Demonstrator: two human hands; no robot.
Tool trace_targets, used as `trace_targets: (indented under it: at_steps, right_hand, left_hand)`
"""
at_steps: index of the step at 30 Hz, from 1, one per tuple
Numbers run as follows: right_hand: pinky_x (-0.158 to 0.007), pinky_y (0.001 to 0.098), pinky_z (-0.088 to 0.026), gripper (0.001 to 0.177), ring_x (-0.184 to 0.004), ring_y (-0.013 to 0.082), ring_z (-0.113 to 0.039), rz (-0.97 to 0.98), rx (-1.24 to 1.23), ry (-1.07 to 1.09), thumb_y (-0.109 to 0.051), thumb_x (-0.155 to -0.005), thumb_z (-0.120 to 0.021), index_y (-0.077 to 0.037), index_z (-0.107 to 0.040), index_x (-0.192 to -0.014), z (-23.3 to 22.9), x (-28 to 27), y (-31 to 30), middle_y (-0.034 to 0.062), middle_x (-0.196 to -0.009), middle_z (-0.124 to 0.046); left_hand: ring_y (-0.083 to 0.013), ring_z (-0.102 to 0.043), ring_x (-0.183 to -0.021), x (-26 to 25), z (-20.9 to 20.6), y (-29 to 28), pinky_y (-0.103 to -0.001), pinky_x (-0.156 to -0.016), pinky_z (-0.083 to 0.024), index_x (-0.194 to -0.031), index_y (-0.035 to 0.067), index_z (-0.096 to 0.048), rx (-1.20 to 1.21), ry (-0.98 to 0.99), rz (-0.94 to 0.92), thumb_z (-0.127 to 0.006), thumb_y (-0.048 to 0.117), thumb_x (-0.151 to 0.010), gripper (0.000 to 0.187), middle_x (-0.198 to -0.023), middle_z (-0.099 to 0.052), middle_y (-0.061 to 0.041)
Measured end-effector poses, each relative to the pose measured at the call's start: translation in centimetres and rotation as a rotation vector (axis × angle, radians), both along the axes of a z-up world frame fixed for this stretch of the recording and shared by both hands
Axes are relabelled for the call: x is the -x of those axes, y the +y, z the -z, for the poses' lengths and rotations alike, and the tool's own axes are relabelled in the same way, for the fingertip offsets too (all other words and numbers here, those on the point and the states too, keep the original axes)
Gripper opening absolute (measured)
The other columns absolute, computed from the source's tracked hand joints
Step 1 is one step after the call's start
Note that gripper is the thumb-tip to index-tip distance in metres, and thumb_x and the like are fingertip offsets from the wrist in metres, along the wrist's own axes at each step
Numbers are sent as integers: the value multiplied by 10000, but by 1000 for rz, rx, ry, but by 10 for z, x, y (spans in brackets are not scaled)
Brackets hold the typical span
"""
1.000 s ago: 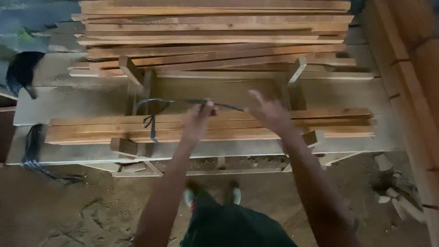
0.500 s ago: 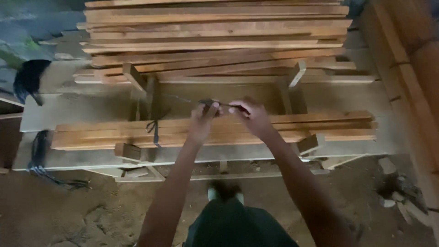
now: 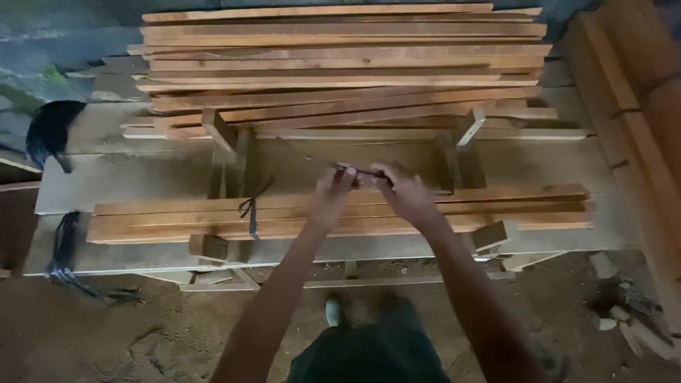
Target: Bundling thin wood slats together using plastic strips.
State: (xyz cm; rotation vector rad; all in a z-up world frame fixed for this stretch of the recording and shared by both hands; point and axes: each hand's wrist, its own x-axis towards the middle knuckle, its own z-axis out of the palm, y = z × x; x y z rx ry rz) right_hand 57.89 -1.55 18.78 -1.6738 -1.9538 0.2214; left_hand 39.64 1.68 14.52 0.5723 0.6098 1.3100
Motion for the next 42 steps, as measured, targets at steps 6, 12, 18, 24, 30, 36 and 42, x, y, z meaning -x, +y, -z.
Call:
trace_targets:
  at_steps: [6,12,18,24,30,36,42]
  right_hand:
    - [-705,497,-575,275,-825,402,-723,-143,-80,193,-113,-953,-711,-231,-748,-1199,1,-12,9,141,-922,-741]
    - [-757,496,-586,176,-831,364,-737,-146,-85,0,-256,-1038,-632,-212,-748,-1162,-2,-48,10,139,-884,-760]
    - [-938,563,-531,290,-1053,357,-714,90,269,-1,-331,-1074,-508,-251,-699,-1278,92,-116,41,100,-1170,-745]
    - [-933,587,-541,526,-1015,446,-730,181,400,-139,-527,-1101,-344,-184,-607,-1400,131,-132,58,257,-1078,-748]
    - [-1001,608,-509,612,-1154,445,-681,231,663,-140,-646,-1062,-251,-274,-568,-1430,179,-138,80,241,-1188,-731]
    - [-986,533,-537,576,-1174,385,-688,303,748,-103,-580,-1053,-303,-212,-639,-1341,135,-129,82,196,-1233,-723]
    - [-881,518,-585,389,-968,417,-753,-164,394,-647,-249,-1037,-481,13,-763,-982,259,-168,100,256,-956,-754]
  left_hand:
    - [-245,-671,-951,3,2,7,-438,-919,-563,-1066,1,-664,-83,137,18,-671,84,-1009,101,-994,-671,-121]
    - [-201,-675,-916,-8,21,24,-429,-881,-581,-1058,35,-675,27,483,8,-718,211,-997,191,-949,-671,-99]
    - [-344,-277,-1536,-26,2,-1,-565,-1244,-226,-1569,104,-368,-28,1260,396,-522,435,-1037,645,-1616,-380,-143]
    - [-323,-570,-1252,-23,92,-13,-558,-1146,-323,-1261,59,-611,-866,2122,88,-499,487,-980,524,-1242,-636,-164]
    - [-292,-369,-1432,-27,79,-4,-519,-1218,-179,-1518,80,-363,-697,2263,565,-740,562,-798,945,-1480,-476,-127]
    - [-380,-282,-1493,-33,-30,-24,-552,-1210,-264,-1573,56,-244,-634,2015,751,-619,349,-956,779,-1538,-345,-193]
    - [-340,-438,-1376,-24,62,-9,-509,-1193,-256,-1460,59,-404,-780,2107,560,-739,765,-658,1120,-1387,-496,-183]
